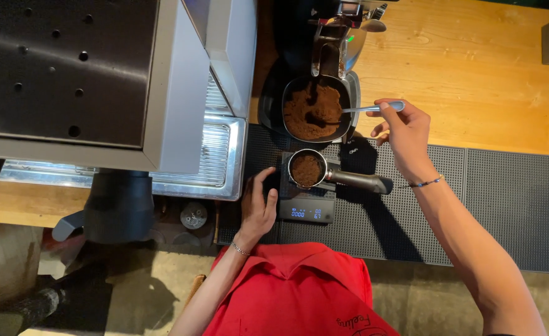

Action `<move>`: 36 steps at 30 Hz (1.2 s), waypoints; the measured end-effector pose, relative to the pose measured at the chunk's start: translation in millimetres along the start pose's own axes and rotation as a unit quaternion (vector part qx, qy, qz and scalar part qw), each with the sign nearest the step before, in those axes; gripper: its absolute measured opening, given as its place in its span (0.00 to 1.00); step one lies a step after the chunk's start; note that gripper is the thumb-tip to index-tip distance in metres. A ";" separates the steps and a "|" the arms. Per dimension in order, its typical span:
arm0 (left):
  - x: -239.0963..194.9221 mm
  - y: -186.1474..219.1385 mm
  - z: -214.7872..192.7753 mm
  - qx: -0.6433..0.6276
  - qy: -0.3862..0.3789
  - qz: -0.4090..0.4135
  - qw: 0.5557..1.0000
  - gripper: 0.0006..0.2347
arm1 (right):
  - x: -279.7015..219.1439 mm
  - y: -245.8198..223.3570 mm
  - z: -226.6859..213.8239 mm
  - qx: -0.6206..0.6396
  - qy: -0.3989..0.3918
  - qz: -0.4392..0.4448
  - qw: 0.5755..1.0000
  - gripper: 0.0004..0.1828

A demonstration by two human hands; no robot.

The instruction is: The person scoops ground coffee into a portafilter basket, levels it, and tamps it using a tamper. They wipe the portafilter rim with a cloth and repeat the process for a second dose.

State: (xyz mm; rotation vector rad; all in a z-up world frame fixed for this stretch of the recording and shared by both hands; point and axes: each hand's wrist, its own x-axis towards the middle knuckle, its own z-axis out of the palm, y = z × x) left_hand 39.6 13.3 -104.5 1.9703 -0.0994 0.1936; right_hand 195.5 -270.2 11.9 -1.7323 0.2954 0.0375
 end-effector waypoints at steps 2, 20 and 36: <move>0.5 0.1 0.7 0.002 -0.002 -0.003 1.000 0.20 | -4.9 -4.7 -5.3 0.009 -0.002 -0.004 1.000 0.09; 1.1 -1.2 5.1 0.066 -0.011 0.012 0.998 0.15 | -32.7 -18.4 -12.7 0.035 -0.024 -0.019 0.999 0.07; -1.3 -15.0 9.6 -0.009 0.027 0.007 1.000 0.24 | -28.9 -28.9 -11.7 0.040 -0.013 -0.034 0.999 0.08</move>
